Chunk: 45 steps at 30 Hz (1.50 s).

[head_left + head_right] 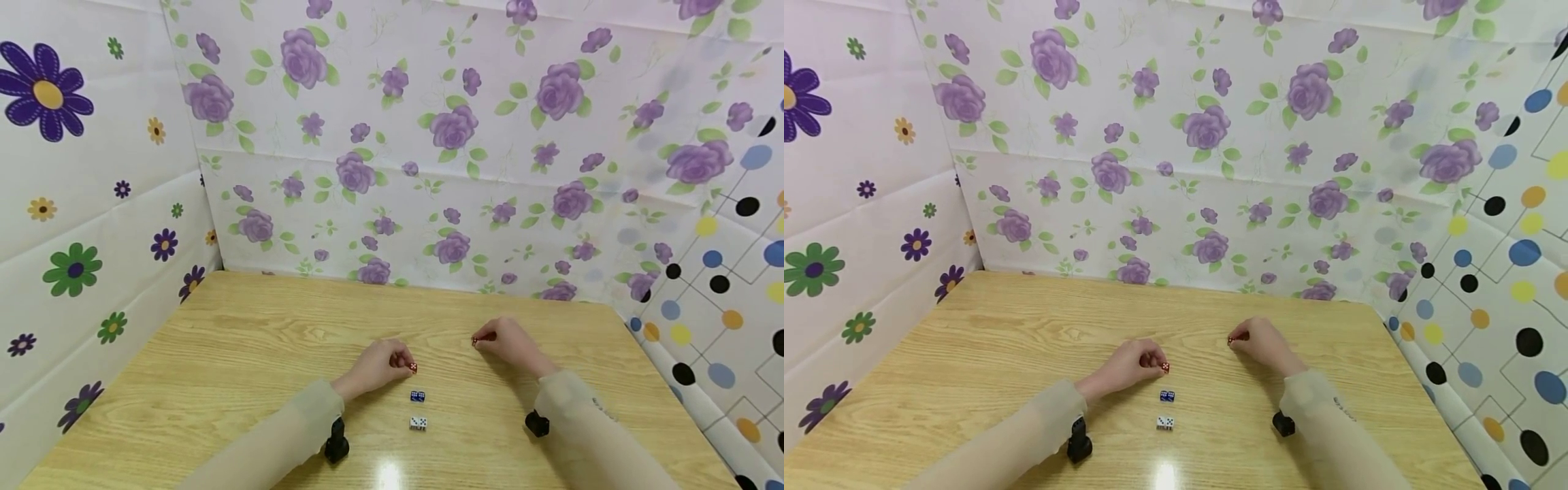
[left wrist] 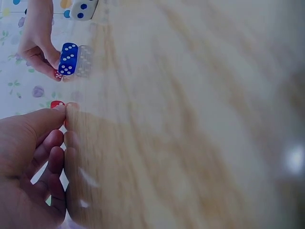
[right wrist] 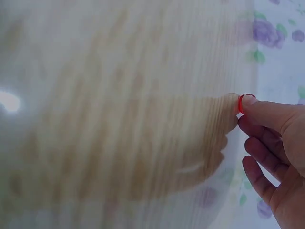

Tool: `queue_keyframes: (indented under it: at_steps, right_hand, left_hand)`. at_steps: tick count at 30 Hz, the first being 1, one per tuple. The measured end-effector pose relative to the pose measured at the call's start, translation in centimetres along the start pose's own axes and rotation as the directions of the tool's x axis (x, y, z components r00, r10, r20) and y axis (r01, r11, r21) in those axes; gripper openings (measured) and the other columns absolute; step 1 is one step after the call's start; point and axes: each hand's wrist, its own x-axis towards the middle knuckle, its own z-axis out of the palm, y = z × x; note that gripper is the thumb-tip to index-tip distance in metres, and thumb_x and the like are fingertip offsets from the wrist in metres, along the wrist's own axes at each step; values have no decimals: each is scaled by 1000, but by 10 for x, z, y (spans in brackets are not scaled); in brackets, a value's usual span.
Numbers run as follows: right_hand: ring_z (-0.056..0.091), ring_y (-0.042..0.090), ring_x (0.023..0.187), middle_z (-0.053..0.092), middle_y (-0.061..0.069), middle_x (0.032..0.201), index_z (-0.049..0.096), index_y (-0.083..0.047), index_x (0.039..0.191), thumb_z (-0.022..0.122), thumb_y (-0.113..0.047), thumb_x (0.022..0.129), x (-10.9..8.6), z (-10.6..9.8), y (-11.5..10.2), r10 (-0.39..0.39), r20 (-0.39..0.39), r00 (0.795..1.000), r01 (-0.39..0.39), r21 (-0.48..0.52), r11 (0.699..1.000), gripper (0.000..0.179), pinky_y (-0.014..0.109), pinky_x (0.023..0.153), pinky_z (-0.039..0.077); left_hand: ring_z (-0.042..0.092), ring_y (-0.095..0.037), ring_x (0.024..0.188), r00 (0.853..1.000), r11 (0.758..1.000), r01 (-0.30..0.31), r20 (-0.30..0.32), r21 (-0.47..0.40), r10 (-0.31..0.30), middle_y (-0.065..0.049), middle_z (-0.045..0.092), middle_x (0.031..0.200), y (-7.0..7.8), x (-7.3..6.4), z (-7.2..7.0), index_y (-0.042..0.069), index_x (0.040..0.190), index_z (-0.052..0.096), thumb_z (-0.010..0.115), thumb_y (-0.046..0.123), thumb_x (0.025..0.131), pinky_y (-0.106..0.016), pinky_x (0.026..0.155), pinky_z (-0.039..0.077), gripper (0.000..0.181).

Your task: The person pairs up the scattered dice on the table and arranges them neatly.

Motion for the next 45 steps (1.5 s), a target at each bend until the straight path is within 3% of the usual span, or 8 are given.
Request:
queue_keyframes:
  at_steps: [7, 22, 34, 45]
  right_hand:
    - [66, 7, 81, 77, 1, 93, 79, -13, 95, 76, -16, 86, 0, 12, -14, -44, 11, 999, 44, 18, 999, 10, 20, 70, 51]
    - [66, 5, 85, 76, -1, 94, 79, -14, 94, 77, -18, 86, -2, 35, -45, -101, 59, 993, 90, 163, 982, 9, 20, 72, 53]
    - [61, -1, 76, 73, -2, 87, 79, -13, 96, 77, -17, 86, -3, 50, -71, -178, 68, 982, 161, 204, 966, 11, 18, 68, 52]
    - [60, 2, 76, 72, -1, 88, 79, -11, 96, 76, -14, 86, -4, 53, -84, -140, 86, 986, 120, 201, 972, 11, 18, 67, 51]
  left_hand:
    - [50, -5, 69, 1000, 1000, -6, -2, -2, 6, 2, 64, 82, -1, 0, 0, 14, 92, 71, 74, 13, 88, -20, 65, 43, 5]
    - [50, -4, 67, 1000, 1000, -1, -4, -8, 0, 3, 63, 79, -2, 0, 0, 14, 91, 72, 75, 12, 87, -20, 63, 43, 5]
    - [51, -4, 68, 1000, 1000, -6, 2, 6, 6, 2, 64, 80, -2, 1, 0, 12, 92, 72, 74, 11, 88, -19, 64, 43, 5]
    - [51, -4, 69, 1000, 1000, 4, 5, 12, -4, 3, 64, 81, 0, 1, -1, 12, 93, 73, 74, 13, 88, -19, 65, 43, 6]
